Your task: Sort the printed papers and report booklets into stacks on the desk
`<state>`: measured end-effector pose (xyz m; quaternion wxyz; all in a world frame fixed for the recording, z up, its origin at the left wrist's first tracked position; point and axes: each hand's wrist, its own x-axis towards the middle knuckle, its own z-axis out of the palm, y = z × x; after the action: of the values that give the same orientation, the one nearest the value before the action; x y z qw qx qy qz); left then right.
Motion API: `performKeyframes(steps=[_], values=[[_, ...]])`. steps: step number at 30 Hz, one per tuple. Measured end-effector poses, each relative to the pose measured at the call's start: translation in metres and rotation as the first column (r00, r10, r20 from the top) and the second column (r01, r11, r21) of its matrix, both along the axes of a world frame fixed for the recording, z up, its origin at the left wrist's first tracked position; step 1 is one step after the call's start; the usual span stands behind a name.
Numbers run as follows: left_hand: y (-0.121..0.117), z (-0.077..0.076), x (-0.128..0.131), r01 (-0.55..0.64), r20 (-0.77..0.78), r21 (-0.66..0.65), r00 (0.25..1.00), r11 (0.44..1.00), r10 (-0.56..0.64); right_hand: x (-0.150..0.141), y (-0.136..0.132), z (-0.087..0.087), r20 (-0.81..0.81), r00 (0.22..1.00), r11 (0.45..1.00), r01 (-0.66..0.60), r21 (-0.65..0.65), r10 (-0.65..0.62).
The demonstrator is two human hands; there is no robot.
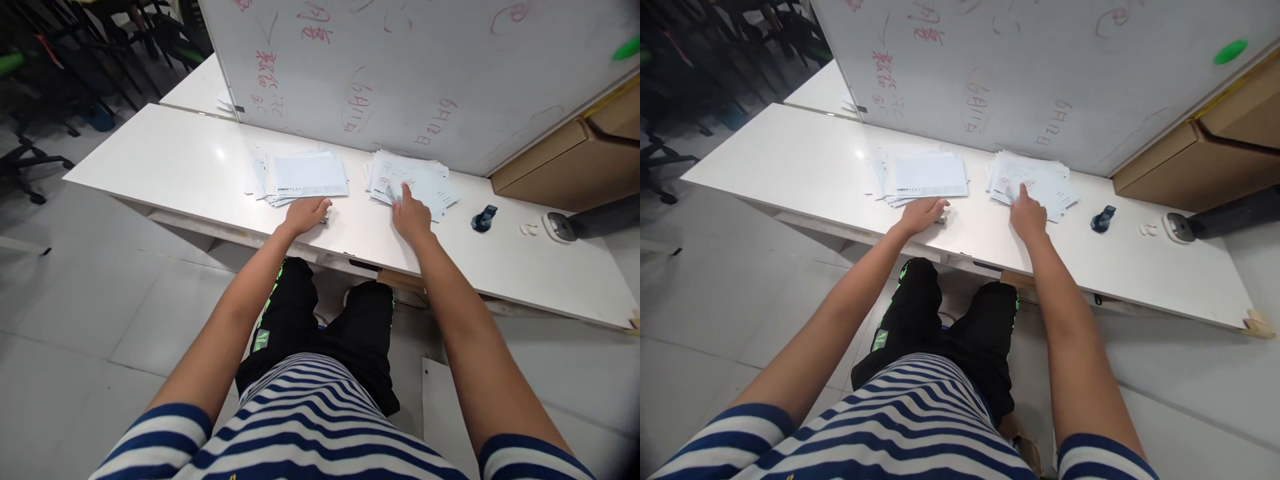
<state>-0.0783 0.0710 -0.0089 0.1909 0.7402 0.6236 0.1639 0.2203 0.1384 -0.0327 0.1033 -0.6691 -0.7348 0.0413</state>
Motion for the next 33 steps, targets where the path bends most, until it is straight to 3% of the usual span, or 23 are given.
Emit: performKeyframes(steps=[5,9,16,19,22,25,28,33], values=[[-0.003,0.004,0.001,-0.016,-0.006,-0.003,1.0,1.0,0.016,-0.002,-0.013,0.011,0.097,0.991,0.995,0.096,0.008,-0.096],[-0.003,0.004,0.002,-0.041,-0.011,0.0,0.999,0.999,0.041,-0.006,-0.014,0.018,-0.052,0.975,0.975,0.218,0.049,-0.216],[-0.001,0.002,0.001,-0.04,-0.013,0.002,0.999,0.999,0.04,-0.047,0.038,0.025,-0.342,0.882,0.942,0.333,-0.029,-0.323],[-0.001,0.002,0.001,-0.043,-0.02,0.007,0.999,0.999,0.043,-0.048,0.053,0.018,-0.365,0.91,0.97,0.235,0.059,-0.199],[-0.002,0.002,0.001,-0.031,-0.02,0.02,0.999,0.999,0.031,-0.023,0.048,0.009,-0.307,0.951,0.982,0.031,0.185,0.028],[-0.002,0.002,0.001,-0.02,-0.022,0.02,1.0,1.0,0.02,0.012,0.034,0.002,-0.116,0.979,0.986,-0.166,0.022,0.167],[-0.002,0.002,0.001,-0.026,-0.023,0.017,0.999,1.0,0.026,0.03,0.02,-0.002,-0.007,0.975,0.967,-0.222,-0.126,0.223],[-0.004,0.005,0.001,-0.031,-0.031,0.01,0.999,0.999,0.031,0.019,0.009,-0.009,0.127,0.972,0.976,-0.207,0.071,0.197]])
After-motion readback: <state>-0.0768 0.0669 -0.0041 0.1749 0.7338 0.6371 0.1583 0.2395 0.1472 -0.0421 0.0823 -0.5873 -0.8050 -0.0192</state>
